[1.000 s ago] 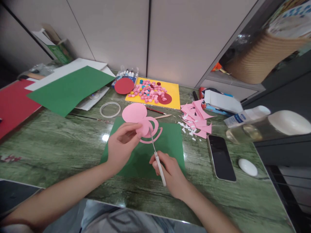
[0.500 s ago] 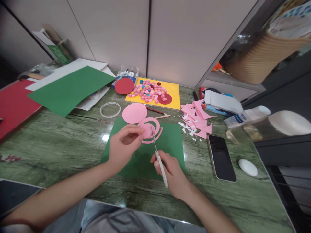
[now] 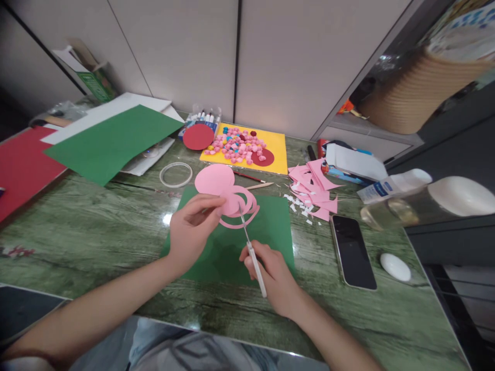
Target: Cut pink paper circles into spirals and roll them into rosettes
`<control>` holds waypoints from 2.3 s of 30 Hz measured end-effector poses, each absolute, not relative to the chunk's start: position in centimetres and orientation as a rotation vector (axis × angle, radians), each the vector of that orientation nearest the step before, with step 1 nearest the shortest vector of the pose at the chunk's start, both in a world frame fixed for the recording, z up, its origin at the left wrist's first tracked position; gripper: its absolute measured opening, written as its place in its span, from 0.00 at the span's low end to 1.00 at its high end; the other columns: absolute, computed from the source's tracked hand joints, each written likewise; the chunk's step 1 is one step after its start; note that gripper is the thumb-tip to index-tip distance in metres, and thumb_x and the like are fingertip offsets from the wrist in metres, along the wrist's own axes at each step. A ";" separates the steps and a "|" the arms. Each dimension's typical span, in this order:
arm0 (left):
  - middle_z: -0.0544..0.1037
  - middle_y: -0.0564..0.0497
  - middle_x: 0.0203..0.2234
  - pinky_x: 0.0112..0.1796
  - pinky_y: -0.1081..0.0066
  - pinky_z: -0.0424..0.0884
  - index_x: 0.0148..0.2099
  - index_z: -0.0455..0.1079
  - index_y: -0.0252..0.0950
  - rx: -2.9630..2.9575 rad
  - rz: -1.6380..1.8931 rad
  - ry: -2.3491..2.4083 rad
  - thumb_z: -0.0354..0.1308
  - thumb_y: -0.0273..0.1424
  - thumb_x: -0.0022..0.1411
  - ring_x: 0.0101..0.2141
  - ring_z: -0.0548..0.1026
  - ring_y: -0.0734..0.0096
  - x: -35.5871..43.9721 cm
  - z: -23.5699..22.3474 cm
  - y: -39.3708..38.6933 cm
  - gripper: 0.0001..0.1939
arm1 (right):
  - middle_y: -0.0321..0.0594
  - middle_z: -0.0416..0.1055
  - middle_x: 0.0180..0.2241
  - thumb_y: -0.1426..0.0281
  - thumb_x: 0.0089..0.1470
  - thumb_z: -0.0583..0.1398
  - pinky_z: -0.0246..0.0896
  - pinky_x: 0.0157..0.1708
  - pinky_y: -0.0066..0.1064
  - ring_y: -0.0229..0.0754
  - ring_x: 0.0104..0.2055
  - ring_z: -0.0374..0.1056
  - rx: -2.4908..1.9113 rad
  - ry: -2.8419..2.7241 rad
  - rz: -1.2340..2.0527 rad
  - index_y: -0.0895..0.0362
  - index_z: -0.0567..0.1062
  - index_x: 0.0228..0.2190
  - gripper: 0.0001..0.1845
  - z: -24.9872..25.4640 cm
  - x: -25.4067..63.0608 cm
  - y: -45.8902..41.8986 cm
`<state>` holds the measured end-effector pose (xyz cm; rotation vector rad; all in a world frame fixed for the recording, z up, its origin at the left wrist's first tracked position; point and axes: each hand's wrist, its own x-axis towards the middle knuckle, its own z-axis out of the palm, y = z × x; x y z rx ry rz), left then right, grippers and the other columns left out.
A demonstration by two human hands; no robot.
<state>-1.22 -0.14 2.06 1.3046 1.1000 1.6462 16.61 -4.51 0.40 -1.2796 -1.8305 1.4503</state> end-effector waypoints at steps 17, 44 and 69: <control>0.76 0.48 0.37 0.36 0.74 0.71 0.40 0.75 0.38 1.373 1.583 1.097 0.59 0.22 0.53 0.38 0.73 0.71 -1.0 1.8 -0.3 0.12 | 0.33 0.60 0.20 0.51 0.60 0.45 0.51 0.27 0.29 0.38 0.25 0.57 -1.274 -1.901 1.367 0.56 0.68 0.32 0.23 0.4 16.9 -4.6; 0.76 0.50 0.35 0.36 0.76 0.72 0.40 0.75 0.38 1.327 1.671 1.073 0.60 0.22 0.53 0.36 0.74 0.75 -1.1 1.9 -0.1 0.11 | 0.32 0.60 0.21 0.53 0.61 0.47 0.51 0.27 0.28 0.37 0.25 0.58 -1.309 -1.918 1.411 0.56 0.68 0.31 0.22 0.7 16.8 -4.4; 0.76 0.49 0.36 0.36 0.74 0.72 0.40 0.74 0.39 1.370 1.619 1.050 0.59 0.21 0.53 0.38 0.74 0.73 -0.8 1.3 -0.4 0.12 | 0.32 0.59 0.21 0.53 0.61 0.45 0.50 0.27 0.28 0.37 0.25 0.56 -1.273 -1.931 1.369 0.56 0.68 0.32 0.22 0.4 16.8 -4.4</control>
